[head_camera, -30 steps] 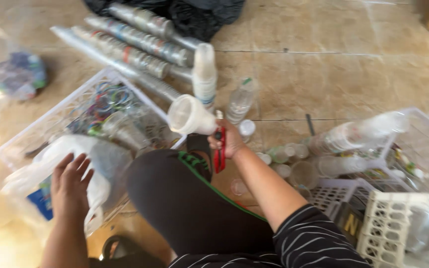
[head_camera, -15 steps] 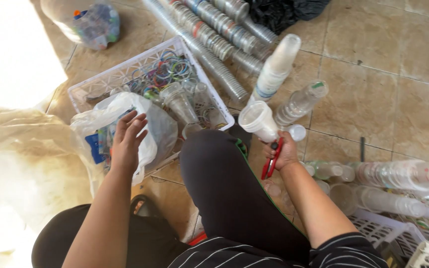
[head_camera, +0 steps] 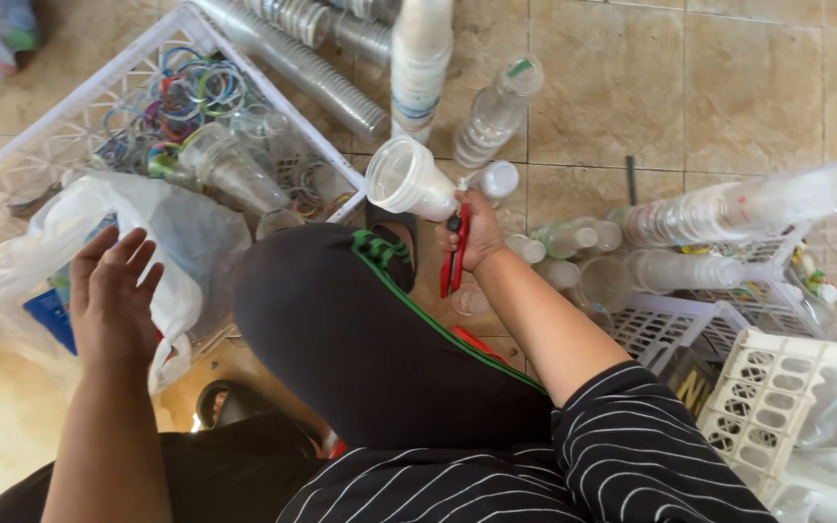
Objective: The person sits on the floor and uses a red utility knife to cut the tops off clear plastic bottles. They remove the bottles from a white plastic bag, cut them, and place the cut pieces into a white basket or onto the floor.
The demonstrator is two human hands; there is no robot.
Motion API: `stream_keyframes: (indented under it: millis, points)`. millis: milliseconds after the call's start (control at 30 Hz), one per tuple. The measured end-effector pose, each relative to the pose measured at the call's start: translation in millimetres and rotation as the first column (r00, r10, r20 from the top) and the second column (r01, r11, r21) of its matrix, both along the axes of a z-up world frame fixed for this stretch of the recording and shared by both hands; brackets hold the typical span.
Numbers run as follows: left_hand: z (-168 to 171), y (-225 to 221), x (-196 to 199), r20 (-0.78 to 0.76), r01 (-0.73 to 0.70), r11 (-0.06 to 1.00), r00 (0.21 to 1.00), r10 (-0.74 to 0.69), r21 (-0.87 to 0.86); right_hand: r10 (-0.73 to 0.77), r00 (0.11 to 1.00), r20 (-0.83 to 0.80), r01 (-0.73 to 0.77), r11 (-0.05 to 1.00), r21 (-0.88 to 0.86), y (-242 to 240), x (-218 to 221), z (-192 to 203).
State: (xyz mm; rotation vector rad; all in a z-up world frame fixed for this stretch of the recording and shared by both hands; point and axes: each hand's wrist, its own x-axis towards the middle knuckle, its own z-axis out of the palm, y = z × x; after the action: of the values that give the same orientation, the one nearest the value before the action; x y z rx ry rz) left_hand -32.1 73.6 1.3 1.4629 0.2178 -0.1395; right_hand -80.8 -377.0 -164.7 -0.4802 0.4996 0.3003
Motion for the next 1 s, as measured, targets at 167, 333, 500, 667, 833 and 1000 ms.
stream_keyframes:
  millis: [167, 333, 500, 667, 833, 1000]
  points:
    - [2, -6, -1, 0.0, 0.001, 1.0, 1.0, -0.001, 0.026, -0.085, 0.996, -0.041, 0.082, 0.994, -0.074, -35, 1, 9]
    - [-5, -3, 2, -0.011, -0.036, 0.999, 0.999, 0.036, 0.015, -0.145, 0.989, 0.012, 0.144, 0.975, -0.171, -95, -4, 35]
    - [1, -7, 2, -0.038, -0.031, 0.999, 0.999, 0.032, 0.007, -0.416, 0.908, 0.06, 0.412, 0.855, -0.315, -152, -13, 71]
    - [3, -5, 2, -0.03, -0.035, 0.999, 0.999, 0.035, 0.005, -0.543, 0.839, 0.037, 0.495, 0.731, -0.47, -199, -2, 87]
    - [5, -4, 2, -0.03, -0.051, 0.999, 0.998, 0.05, -0.001, -0.596, 0.802, -0.049, 0.392, 0.586, -0.709, -226, 38, 105]
    - [7, -4, 3, -0.002, -0.048, 0.999, 0.999, 0.048, 0.005, -0.207, 0.951, 0.23, 0.227, -0.039, -0.973, -210, 92, 130]
